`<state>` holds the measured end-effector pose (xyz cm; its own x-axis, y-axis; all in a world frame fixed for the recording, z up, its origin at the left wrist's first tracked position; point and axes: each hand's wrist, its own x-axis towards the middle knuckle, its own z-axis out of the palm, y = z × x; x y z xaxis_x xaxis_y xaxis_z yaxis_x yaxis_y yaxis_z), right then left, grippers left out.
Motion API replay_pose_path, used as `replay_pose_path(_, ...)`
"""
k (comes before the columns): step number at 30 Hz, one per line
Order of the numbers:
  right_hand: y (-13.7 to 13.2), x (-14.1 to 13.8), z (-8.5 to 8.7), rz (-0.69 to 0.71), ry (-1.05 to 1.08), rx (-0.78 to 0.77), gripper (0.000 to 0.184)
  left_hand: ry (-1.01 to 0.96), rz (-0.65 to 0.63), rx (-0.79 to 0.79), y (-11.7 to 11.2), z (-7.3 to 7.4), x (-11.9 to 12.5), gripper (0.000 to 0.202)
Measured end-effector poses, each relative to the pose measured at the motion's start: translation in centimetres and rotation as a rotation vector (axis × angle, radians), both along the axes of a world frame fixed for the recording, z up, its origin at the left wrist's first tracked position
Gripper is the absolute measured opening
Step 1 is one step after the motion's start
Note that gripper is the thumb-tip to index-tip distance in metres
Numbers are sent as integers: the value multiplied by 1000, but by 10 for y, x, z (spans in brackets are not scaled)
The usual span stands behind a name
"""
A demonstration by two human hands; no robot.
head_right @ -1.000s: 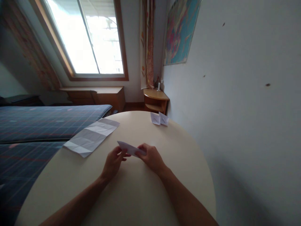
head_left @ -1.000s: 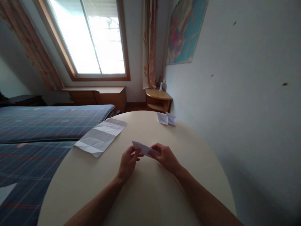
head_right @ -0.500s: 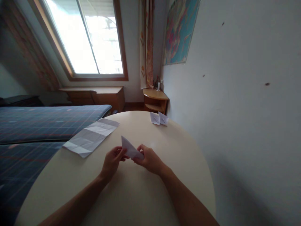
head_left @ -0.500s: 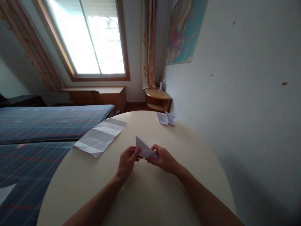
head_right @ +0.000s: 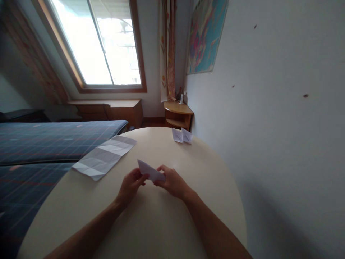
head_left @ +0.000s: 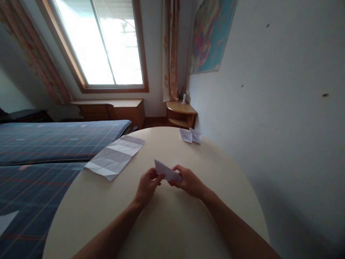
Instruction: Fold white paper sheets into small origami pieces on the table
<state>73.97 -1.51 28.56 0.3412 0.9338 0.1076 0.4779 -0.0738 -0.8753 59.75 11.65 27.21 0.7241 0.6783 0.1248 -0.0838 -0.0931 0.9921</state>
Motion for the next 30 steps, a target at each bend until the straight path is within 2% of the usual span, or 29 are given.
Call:
replay_pose_path(7, -2, 7, 1, -20, -153, -23, 29, -8, 26, -27, 2, -1, -1, 31)
replay_pose_path(13, -5, 16, 3, 15, -144, -77, 22, 45, 43, -63, 5, -2, 0, 43)
replay_pose_path(22, -10, 24, 7, 13, -198, -102, 12, 31, 58, -70, 7, -2, 0, 45)
replay_pose_path(30, -9, 25, 8, 32, -215, -120, 12, 18, 99, -95, 10, -4, -1, 43)
